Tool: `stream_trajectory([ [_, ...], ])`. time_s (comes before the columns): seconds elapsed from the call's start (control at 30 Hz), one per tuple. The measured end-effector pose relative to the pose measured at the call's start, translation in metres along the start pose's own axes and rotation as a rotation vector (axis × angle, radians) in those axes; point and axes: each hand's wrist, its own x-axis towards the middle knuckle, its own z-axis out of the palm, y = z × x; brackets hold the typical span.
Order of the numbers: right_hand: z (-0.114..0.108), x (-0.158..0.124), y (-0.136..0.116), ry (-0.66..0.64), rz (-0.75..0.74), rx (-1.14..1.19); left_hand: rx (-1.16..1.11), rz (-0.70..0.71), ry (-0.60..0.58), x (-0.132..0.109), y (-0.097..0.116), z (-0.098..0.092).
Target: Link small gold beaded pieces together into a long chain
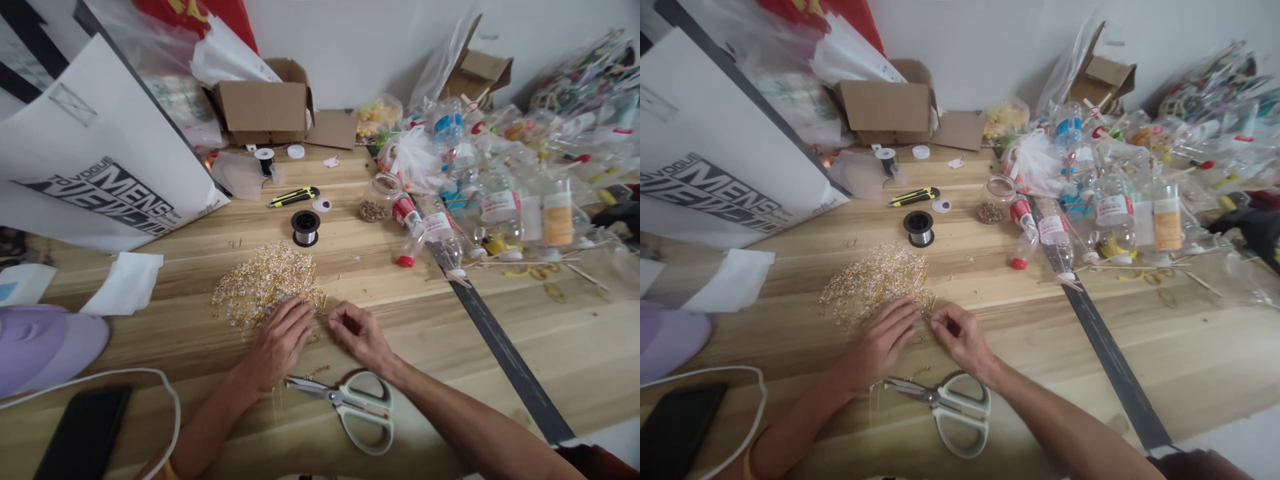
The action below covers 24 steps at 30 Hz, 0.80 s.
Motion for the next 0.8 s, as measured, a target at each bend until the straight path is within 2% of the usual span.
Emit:
stream_trajectory([
  [0.17,0.0,0.0,-0.002,-0.011,-0.001,0.004,-0.052,-0.045,0.07,0.006,-0.003,-0.002],
  [0.33,0.0,0.001,-0.002,-0.009,0.007,0.016,-0.106,-0.103,0.091,0.014,-0.002,-0.006],
  [0.6,0.0,0.006,-0.011,-0.09,0.062,-0.003,-0.053,-0.179,0.057,0.034,-0.001,-0.009],
  [0.8,0.0,0.008,-0.012,-0.117,0.034,-0.054,0.042,-0.148,-0.062,0.059,-0.005,-0.005],
])
